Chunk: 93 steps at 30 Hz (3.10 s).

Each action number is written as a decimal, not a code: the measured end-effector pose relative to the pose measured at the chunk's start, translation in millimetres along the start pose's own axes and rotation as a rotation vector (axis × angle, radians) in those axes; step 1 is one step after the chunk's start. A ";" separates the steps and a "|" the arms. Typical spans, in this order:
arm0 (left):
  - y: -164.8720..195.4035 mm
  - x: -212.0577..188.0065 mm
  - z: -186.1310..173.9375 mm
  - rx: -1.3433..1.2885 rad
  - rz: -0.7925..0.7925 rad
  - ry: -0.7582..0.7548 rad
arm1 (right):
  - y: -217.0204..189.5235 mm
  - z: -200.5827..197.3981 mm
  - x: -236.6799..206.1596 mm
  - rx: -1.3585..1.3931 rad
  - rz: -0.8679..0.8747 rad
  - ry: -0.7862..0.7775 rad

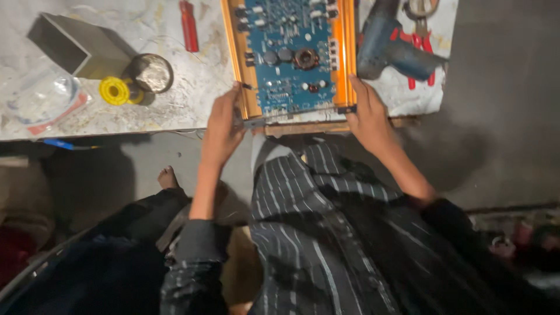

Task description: The person assembles an electronic device by first attaching a wire to a perforated plastic basket and testing it with a flashlight. They then use a power drill to secure a circuit board into a metal casing, handling screws and a plastic bag of components along the way.

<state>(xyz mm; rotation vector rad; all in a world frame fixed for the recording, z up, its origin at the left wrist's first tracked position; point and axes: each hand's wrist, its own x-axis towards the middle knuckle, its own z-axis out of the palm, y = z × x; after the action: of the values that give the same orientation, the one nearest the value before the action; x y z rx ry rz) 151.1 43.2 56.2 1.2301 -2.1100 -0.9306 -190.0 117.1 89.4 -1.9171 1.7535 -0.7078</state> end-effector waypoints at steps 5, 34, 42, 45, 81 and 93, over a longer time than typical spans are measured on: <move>-9.9 17.5 -23.0 0.076 0.143 -0.155 | 0.8 2.2 4.9 -0.044 0.062 -0.036; -23.6 26.1 -22.1 0.181 0.259 -0.259 | 5.5 3.4 13.1 -0.179 -0.070 -0.076; -4.7 -16.0 18.8 -0.163 -0.221 0.054 | -6.9 -3.2 7.1 -0.084 -0.057 0.013; 6.0 -29.4 41.6 -0.154 -0.290 0.248 | -9.8 2.2 -1.5 -0.106 -0.076 0.078; 25.5 2.3 24.3 -0.228 -0.233 0.251 | 14.5 22.7 9.0 0.100 0.201 0.032; -6.4 6.8 1.6 0.135 0.031 -0.065 | 13.5 4.2 18.7 -0.103 -0.082 -0.080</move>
<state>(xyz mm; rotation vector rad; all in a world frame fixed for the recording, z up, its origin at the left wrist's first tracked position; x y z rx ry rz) 150.3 35.5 51.0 1.2435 -2.2689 -0.8373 -196.5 97.1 79.0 -2.0664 1.7017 -0.5704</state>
